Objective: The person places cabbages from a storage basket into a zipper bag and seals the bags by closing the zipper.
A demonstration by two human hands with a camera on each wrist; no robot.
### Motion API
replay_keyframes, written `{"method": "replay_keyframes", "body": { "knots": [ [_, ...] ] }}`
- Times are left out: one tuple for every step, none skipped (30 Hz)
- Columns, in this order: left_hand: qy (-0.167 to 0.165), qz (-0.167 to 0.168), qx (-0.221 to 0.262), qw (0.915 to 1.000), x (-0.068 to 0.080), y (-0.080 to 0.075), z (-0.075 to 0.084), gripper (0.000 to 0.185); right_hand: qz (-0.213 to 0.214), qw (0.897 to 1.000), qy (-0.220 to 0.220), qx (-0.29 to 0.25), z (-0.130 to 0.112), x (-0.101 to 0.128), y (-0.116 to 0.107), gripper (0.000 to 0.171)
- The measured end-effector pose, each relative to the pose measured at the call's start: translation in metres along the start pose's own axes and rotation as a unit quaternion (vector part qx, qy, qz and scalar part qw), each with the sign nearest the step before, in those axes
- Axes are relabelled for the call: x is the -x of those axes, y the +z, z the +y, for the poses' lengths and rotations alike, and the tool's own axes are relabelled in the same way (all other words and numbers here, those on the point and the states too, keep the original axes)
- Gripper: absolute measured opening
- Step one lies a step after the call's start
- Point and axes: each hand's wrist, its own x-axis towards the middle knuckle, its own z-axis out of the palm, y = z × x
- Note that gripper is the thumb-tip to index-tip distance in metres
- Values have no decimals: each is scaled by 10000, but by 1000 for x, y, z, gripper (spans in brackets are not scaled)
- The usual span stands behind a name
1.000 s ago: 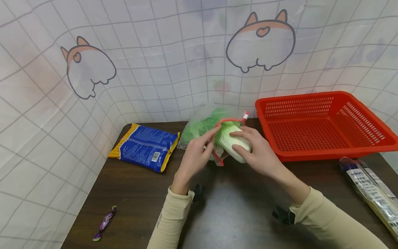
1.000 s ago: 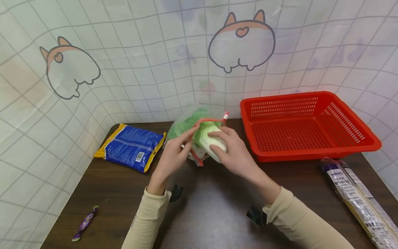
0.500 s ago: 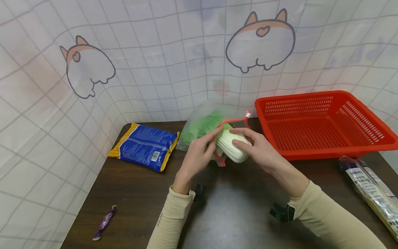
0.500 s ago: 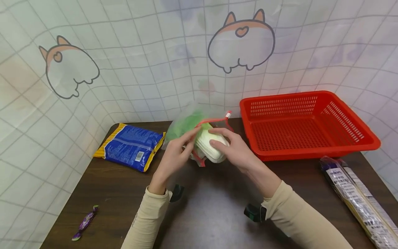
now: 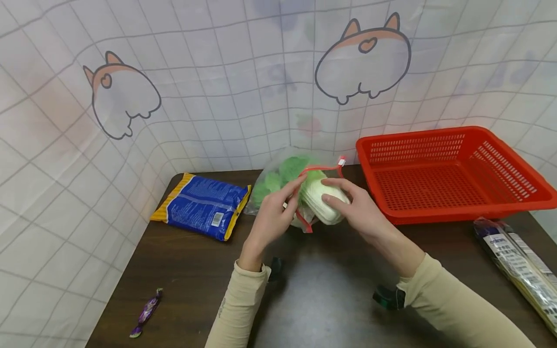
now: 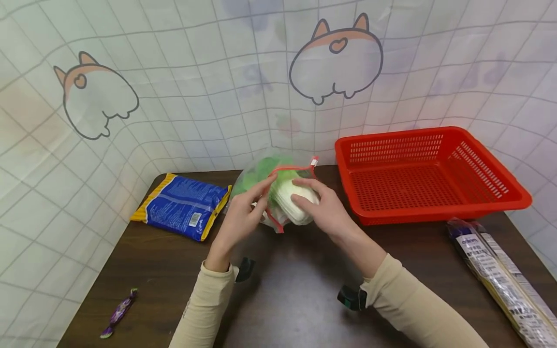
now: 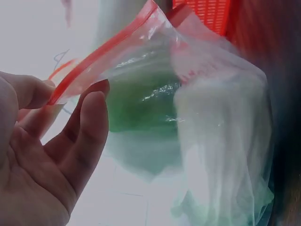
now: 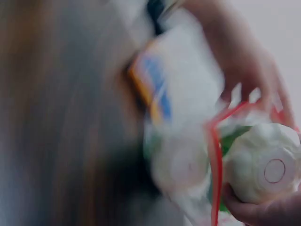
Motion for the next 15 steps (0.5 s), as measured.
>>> {"method": "replay_keyframes", "body": {
  "knots": [
    [-11, 7, 21, 10000, 0, 0, 0, 43, -176, 9982, 187, -550, 0, 1, 1, 48],
    [-21, 27, 41, 10000, 0, -1, 1, 43, -328, 9928, 377, -1092, -1, 2, 2, 50],
    [-37, 55, 67, 10000, 1, -1, 1, 44, -450, 9853, 518, -1563, -2, 2, 4, 52],
    [-53, 97, 93, 9999, 1, -2, 1, 44, -512, 9796, 584, -1852, -3, 3, 6, 53],
    [-58, 147, 113, 9998, 1, -3, 2, 45, -521, 9779, 550, -1947, -4, 4, 7, 55],
    [-56, 196, 118, 9997, 1, -4, 2, 45, -497, 9786, 478, -1938, -4, 4, 9, 56],
    [-51, 237, 132, 9996, 1, -5, 2, 45, -435, 9820, 380, -1799, -4, 4, 10, 57],
    [-35, 273, 131, 9995, 0, -6, 2, 45, -357, 9867, 274, -1565, -3, 4, 11, 57],
    [-6, 283, 128, 9995, 0, -6, 1, 45, -261, 9918, 183, -1236, -2, 4, 11, 57],
    [19, 287, 106, 9995, 0, -7, 1, 45, -172, 9961, 97, -859, -1, 3, 12, 57],
    [44, 278, 94, 9996, 0, -7, 1, 45, -97, 9991, 13, -424, 1, 2, 13, 57],
    [56, 264, 70, 9996, 0, -8, 0, 45, -17, 10000, -47, 60, 2, 2, 13, 57],
    [65, 239, 52, 9997, -1, -8, 0, 45, 28, 9982, -147, 573, 3, 2, 13, 57],
    [70, 213, 26, 9997, -1, -8, 0, 45, 41, 9946, -281, 1002, 3, 2, 14, 56],
    [71, 177, 12, 9998, -1, -9, 0, 45, 44, 9900, -432, 1339, 3, 3, 14, 56]
  ]
}}
